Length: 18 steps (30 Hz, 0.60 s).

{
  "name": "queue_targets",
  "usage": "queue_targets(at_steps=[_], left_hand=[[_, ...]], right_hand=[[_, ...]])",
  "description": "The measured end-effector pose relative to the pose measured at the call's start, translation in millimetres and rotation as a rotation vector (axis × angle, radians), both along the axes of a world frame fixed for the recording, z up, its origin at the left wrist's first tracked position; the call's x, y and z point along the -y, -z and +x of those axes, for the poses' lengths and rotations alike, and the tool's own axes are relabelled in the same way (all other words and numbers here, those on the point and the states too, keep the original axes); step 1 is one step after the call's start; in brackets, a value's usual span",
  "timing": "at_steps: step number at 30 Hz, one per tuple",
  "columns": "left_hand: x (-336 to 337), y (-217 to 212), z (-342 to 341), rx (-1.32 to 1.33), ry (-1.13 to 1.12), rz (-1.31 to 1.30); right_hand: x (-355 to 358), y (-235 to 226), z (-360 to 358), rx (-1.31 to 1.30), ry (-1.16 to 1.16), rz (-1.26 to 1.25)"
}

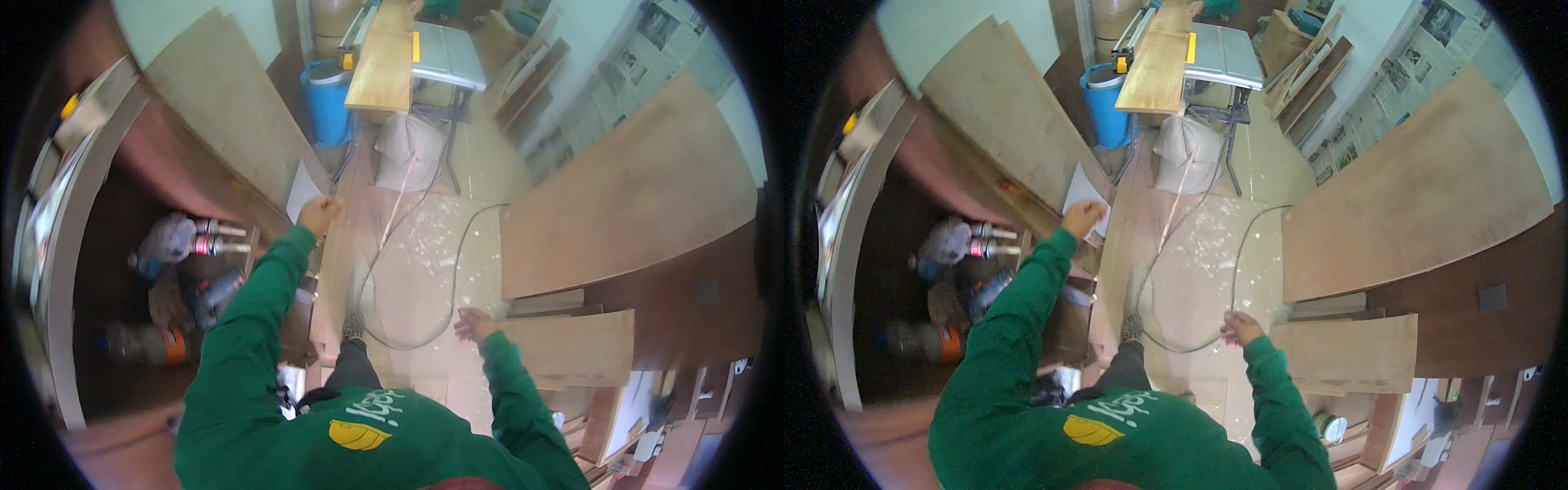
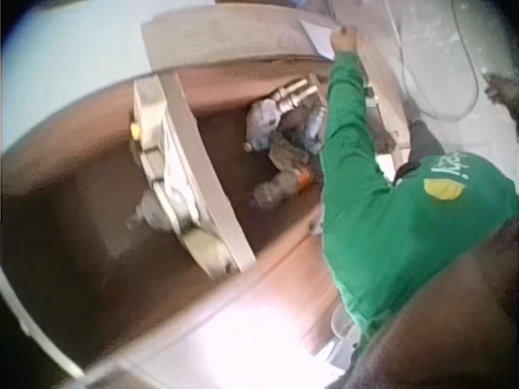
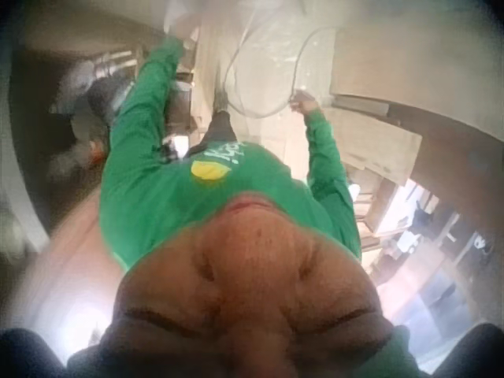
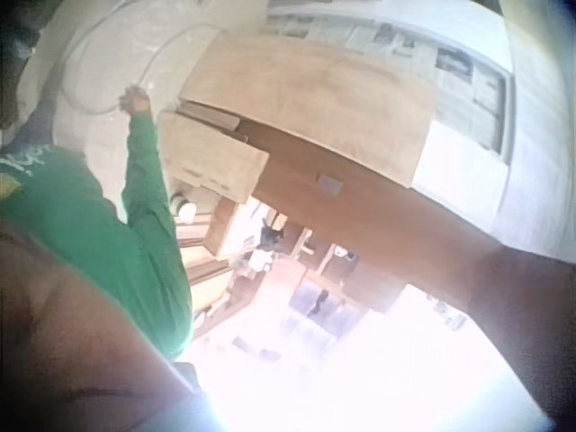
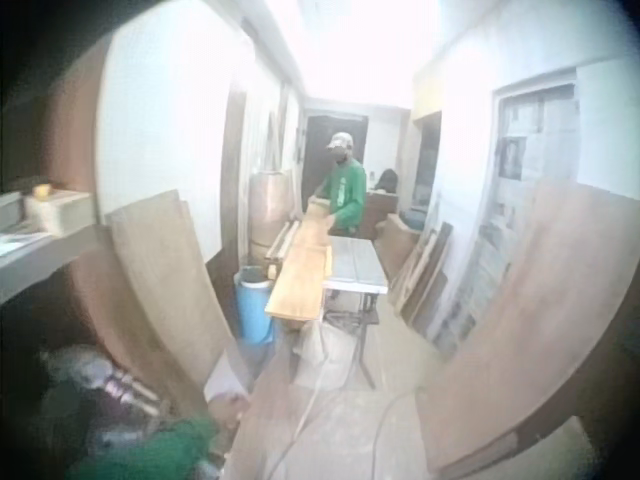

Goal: The person helps guide a sheet of plywood through a table saw and then carries a resulting piece of wood across the room to stack it on top of other wooden boards.

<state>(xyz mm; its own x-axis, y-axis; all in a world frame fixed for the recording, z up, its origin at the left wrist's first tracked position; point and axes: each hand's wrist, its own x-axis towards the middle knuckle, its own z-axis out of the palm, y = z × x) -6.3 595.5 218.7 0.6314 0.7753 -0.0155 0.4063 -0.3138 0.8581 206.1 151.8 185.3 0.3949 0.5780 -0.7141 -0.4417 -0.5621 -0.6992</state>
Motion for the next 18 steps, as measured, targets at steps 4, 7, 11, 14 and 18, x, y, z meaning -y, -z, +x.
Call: queue_targets(at_steps=[4, 7, 11, 14, 18], left_hand=[[-162.7, 2.1, 101.2, 0.17, -0.172, -0.138], [-239.7, 1.4, 159.6, 0.112, -0.211, -0.064], [-304.3, 6.5, 206.0, 0.14, -0.205, 0.034], [-342.7, 8.4, 227.0, 0.021, -0.219, 0.069], [-312.3, -15.4, 263.4, -0.139, -0.141, -0.15]], right_hand=[[-176.9, -33.3, 51.3, 0.149, -0.077, 0.211], [-307.2, -60.5, 97.6, 0.416, -0.14, 0.237], [-434.7, -75.7, 129.0, 0.354, 0.086, 0.33], [-495.8, -66.8, 146.1, 0.369, 0.14, 0.281], [-518.6, -45.1, 171.0, 0.37, 0.342, 0.238]])
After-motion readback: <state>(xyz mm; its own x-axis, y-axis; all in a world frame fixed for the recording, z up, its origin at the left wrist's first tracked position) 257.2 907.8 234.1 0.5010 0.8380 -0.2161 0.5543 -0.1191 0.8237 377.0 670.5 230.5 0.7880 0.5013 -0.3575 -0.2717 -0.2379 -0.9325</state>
